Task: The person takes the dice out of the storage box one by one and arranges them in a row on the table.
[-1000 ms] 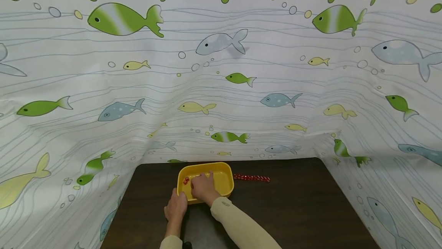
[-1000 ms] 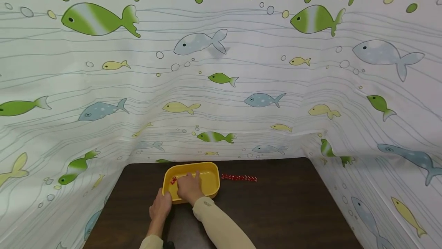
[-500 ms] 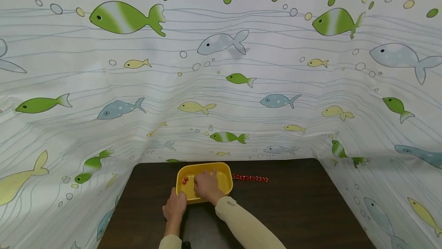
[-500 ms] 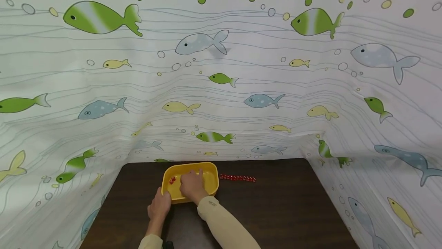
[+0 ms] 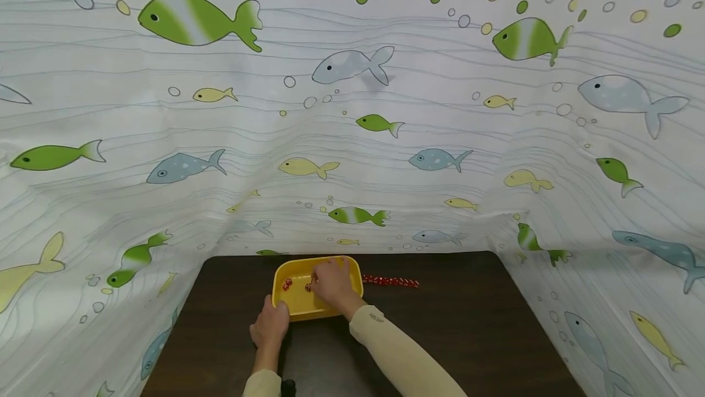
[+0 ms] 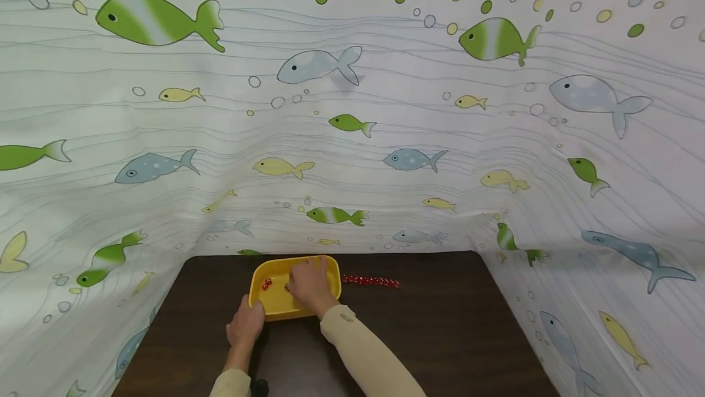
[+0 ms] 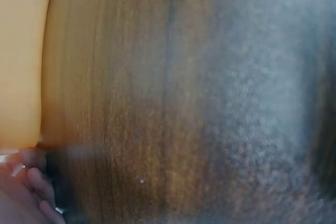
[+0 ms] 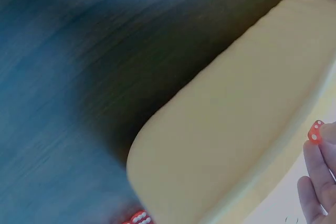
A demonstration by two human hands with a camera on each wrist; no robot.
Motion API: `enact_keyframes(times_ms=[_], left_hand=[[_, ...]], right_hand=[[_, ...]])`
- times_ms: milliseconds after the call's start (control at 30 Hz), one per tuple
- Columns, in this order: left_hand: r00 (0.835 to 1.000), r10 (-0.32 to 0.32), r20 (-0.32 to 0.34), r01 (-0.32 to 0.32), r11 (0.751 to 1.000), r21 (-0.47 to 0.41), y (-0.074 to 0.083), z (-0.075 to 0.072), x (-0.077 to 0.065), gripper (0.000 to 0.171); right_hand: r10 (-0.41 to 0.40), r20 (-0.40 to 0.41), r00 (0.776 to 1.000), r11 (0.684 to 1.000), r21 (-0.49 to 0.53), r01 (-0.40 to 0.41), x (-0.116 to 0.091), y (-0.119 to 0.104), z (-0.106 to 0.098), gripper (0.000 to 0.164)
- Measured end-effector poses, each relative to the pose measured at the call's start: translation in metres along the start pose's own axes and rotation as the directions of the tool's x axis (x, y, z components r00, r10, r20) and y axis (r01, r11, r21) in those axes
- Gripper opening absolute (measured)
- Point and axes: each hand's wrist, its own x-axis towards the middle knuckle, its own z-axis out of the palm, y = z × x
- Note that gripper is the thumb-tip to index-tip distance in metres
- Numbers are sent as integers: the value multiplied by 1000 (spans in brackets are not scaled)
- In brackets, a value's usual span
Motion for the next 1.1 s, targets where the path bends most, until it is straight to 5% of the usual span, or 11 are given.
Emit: enact_keyframes(times_ms=[267,1100], left_hand=[[1000,-10,24,10,1000,-3,-2,-4,4,60],[999,4,32,-3,1000,-22,-2,0,1,61]], right_hand=[[3,-89,996,999,-35,-6,0,16,-15,9],[186,-136,973,982,64,-179,-24,105,-39,7]])
